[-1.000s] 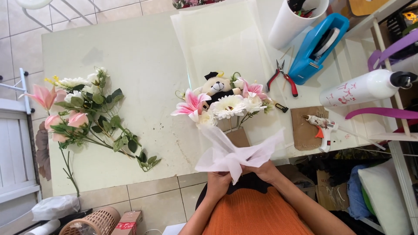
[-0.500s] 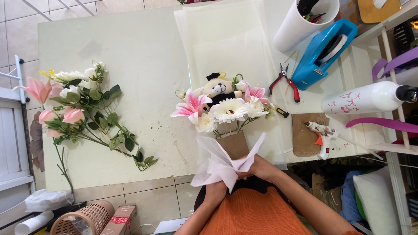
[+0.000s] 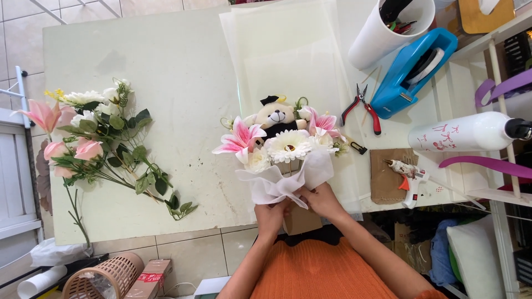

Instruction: The person cuts a sheet of white tissue paper using a utility knife, then folds the paper and wraps it around a bouquet of artificial flowers and a teddy bear. The person adjusts the paper to secure the arrangement.

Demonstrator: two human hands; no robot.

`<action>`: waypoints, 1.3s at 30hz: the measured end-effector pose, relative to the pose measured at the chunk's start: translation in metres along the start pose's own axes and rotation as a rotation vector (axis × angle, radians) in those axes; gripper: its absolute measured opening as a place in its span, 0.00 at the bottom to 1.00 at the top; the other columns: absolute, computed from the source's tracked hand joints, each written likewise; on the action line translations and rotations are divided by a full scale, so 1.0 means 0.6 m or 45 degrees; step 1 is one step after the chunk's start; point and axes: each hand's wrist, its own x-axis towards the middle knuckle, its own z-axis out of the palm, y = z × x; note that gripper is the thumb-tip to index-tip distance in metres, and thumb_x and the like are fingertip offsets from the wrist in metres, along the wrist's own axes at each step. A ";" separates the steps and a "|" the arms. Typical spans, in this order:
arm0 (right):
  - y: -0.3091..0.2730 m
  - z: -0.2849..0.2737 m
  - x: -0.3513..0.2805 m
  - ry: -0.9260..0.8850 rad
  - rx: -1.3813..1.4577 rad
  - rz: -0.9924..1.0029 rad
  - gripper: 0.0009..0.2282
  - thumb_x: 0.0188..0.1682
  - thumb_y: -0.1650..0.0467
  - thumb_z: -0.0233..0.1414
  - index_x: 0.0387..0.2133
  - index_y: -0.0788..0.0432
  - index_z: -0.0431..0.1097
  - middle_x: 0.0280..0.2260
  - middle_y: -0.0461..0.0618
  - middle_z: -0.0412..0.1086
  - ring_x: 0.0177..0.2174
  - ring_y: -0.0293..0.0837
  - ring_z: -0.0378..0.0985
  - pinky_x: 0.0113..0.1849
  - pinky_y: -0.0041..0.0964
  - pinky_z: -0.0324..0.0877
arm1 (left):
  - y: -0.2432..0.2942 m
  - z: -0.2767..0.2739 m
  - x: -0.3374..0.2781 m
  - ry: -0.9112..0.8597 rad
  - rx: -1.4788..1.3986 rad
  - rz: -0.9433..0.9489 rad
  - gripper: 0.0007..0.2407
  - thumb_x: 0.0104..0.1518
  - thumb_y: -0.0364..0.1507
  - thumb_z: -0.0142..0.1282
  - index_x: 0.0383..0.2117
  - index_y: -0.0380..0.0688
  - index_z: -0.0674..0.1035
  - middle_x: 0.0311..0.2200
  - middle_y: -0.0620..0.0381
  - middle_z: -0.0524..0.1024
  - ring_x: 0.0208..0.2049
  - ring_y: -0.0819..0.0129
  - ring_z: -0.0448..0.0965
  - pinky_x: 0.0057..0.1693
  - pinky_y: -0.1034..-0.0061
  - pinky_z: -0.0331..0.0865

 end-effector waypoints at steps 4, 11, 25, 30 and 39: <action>0.027 0.007 0.023 0.054 -0.094 -0.107 0.06 0.49 0.74 0.57 0.27 0.68 0.77 0.20 0.58 0.74 0.20 0.43 0.74 0.22 0.37 0.71 | 0.031 -0.009 0.000 0.030 0.019 -0.017 0.07 0.50 0.22 0.65 0.34 0.33 0.85 0.16 0.47 0.77 0.19 0.70 0.75 0.27 0.73 0.74; 0.043 0.023 0.034 0.232 -0.404 -0.523 0.03 0.44 0.79 0.56 0.31 0.68 0.76 0.26 0.62 0.75 0.30 0.49 0.77 0.32 0.45 0.72 | 0.052 -0.006 -0.008 0.328 0.069 0.137 0.17 0.44 0.27 0.72 0.38 0.29 0.81 0.24 0.37 0.78 0.25 0.62 0.78 0.29 0.65 0.75; 0.080 0.032 0.046 0.492 -0.255 -0.433 0.10 0.45 0.73 0.64 0.33 0.71 0.76 0.25 0.62 0.77 0.29 0.43 0.76 0.32 0.44 0.74 | 0.024 0.012 0.005 0.361 0.089 0.260 0.25 0.48 0.33 0.73 0.51 0.34 0.77 0.45 0.37 0.77 0.46 0.54 0.76 0.51 0.60 0.68; 0.043 0.029 0.024 0.458 -0.032 -0.423 0.10 0.47 0.74 0.63 0.36 0.65 0.71 0.27 0.56 0.77 0.29 0.38 0.77 0.34 0.36 0.75 | 0.036 0.020 0.002 0.322 0.124 0.294 0.26 0.50 0.34 0.72 0.54 0.36 0.77 0.51 0.40 0.76 0.53 0.53 0.73 0.62 0.58 0.62; 0.048 0.046 0.034 0.613 -0.170 -0.504 0.10 0.46 0.73 0.63 0.31 0.66 0.67 0.24 0.58 0.74 0.24 0.45 0.79 0.28 0.40 0.76 | 0.073 0.030 -0.034 0.306 0.131 0.447 0.28 0.50 0.35 0.72 0.53 0.30 0.75 0.48 0.37 0.77 0.53 0.45 0.75 0.62 0.54 0.61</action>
